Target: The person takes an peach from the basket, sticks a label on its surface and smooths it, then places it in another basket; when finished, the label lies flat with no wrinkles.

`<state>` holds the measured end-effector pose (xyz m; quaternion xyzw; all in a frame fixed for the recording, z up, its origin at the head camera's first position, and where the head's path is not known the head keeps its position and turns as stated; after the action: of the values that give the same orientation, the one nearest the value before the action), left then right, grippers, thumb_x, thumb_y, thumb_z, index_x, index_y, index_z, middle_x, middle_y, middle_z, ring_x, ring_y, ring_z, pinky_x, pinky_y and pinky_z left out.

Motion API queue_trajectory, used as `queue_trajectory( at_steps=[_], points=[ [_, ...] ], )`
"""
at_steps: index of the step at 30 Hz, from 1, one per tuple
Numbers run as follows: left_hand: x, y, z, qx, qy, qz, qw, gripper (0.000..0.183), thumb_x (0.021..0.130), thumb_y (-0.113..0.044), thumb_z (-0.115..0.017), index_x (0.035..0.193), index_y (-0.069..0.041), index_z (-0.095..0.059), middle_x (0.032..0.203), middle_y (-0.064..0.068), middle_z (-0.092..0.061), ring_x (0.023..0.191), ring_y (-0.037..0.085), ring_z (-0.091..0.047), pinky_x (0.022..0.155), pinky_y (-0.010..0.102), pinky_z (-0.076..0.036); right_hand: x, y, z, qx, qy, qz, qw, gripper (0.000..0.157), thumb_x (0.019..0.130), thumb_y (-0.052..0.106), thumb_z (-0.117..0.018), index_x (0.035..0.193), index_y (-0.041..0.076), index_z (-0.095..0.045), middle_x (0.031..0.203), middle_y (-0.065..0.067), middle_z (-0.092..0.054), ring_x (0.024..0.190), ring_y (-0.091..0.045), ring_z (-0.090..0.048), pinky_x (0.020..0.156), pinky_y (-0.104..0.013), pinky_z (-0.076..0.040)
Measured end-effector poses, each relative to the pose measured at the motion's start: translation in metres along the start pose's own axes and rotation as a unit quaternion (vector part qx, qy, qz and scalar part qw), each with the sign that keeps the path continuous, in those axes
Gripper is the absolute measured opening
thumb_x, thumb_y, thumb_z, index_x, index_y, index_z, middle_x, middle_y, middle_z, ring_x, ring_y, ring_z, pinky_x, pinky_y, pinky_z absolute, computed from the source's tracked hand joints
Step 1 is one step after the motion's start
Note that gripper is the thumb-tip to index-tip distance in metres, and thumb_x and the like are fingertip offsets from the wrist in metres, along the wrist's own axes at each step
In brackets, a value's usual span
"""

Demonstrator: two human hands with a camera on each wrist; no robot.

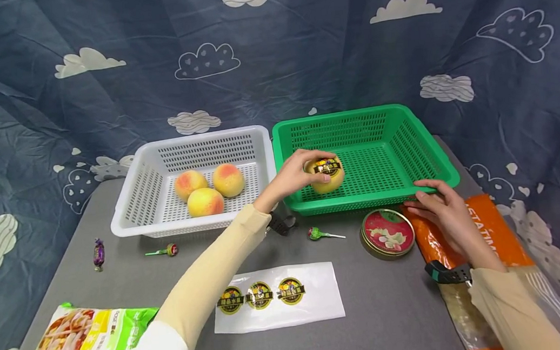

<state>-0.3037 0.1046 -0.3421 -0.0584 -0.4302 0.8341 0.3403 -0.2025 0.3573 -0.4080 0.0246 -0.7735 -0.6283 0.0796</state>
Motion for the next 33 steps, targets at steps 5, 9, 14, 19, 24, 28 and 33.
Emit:
queue_trajectory(
  at_steps=[5, 9, 14, 19, 24, 28, 33],
  points=[
    [0.012, 0.015, -0.012, 0.01, 0.051, 0.06, 0.9969, 0.043, 0.078, -0.015, -0.07, 0.12, -0.013, -0.058, 0.115, 0.006, -0.057, 0.097, 0.017, -0.048, 0.074, 0.022, -0.038, 0.002, -0.001, 0.0, 0.013, 0.004, 0.007, 1.0, 0.028, 0.095, 0.0, -0.037, 0.123, 0.003, -0.039, 0.1, -0.008, -0.063, 0.091, -0.021, -0.062, 0.076, -0.029, -0.049],
    [0.014, 0.023, -0.022, 0.038, 0.086, 0.111, 0.9893, 0.042, 0.082, -0.015, -0.066, 0.122, -0.016, -0.057, 0.119, 0.007, -0.054, 0.106, 0.021, -0.04, 0.076, 0.027, -0.038, 0.001, -0.001, 0.001, 0.005, 0.0, 0.006, 1.0, 0.028, 0.095, 0.002, -0.038, 0.123, 0.003, -0.039, 0.1, -0.008, -0.063, 0.091, -0.021, -0.062, 0.076, -0.029, -0.049],
    [0.014, 0.029, -0.032, 0.094, 0.114, 0.141, 0.9789, 0.039, 0.084, -0.011, -0.063, 0.122, -0.016, -0.058, 0.122, 0.007, -0.054, 0.113, 0.023, -0.04, 0.074, 0.024, -0.038, 0.001, -0.002, 0.002, 0.006, 0.0, 0.006, 1.0, 0.028, 0.095, 0.002, -0.038, 0.123, 0.003, -0.039, 0.1, -0.008, -0.063, 0.091, -0.021, -0.062, 0.076, -0.029, -0.05],
    [0.012, 0.027, -0.035, 0.118, 0.137, 0.158, 0.9707, 0.038, 0.085, -0.002, -0.056, 0.121, -0.012, -0.058, 0.124, 0.007, -0.053, 0.103, 0.019, -0.047, 0.065, 0.021, -0.035, 0.001, -0.002, 0.001, 0.003, 0.003, 0.008, 1.0, 0.028, 0.095, 0.002, -0.038, 0.124, 0.004, -0.04, 0.101, -0.008, -0.063, 0.092, -0.021, -0.062, 0.076, -0.029, -0.049],
    [0.005, 0.01, -0.019, 0.099, 0.138, 0.118, 0.9784, 0.036, 0.092, -0.014, -0.05, 0.128, -0.01, -0.051, 0.13, 0.007, -0.048, 0.096, 0.017, -0.05, 0.068, 0.021, -0.035, 0.0, 0.0, 0.0, -0.007, -0.001, 0.007, 1.0, 0.028, 0.095, 0.002, -0.039, 0.123, 0.004, -0.04, 0.1, -0.008, -0.064, 0.091, -0.02, -0.063, 0.075, -0.029, -0.05],
    [-0.012, -0.005, 0.014, 0.022, 0.089, 0.083, 0.9924, 0.036, 0.093, -0.017, -0.048, 0.129, -0.012, -0.05, 0.131, 0.005, -0.046, 0.081, 0.013, -0.053, 0.068, 0.021, -0.039, 0.0, 0.006, -0.004, -0.066, -0.019, -0.008, 0.998, 0.028, 0.095, 0.007, -0.042, 0.124, 0.006, -0.041, 0.095, -0.008, -0.066, 0.084, -0.02, -0.064, 0.071, -0.028, -0.051],
    [-0.052, -0.011, 0.057, -0.155, 0.009, 0.076, 0.985, 0.036, 0.093, -0.017, -0.05, 0.129, -0.013, -0.048, 0.122, 0.006, -0.051, 0.098, 0.016, -0.057, 0.077, 0.03, -0.049, 0.005, 0.022, -0.025, -0.176, -0.027, -0.049, 0.983, 0.033, 0.095, 0.021, -0.046, 0.126, 0.012, -0.044, 0.088, -0.009, -0.067, 0.076, -0.021, -0.065, 0.065, -0.029, -0.052]
  ],
)
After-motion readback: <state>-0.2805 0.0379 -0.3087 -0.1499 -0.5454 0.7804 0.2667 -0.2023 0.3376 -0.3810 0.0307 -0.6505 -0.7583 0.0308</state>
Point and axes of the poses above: each hand's wrist, its own x-axis towards the middle knuckle, its own z-axis out of the back of the hand, y = z × x, the point moved 7 cm from there along x, towards the middle knuckle
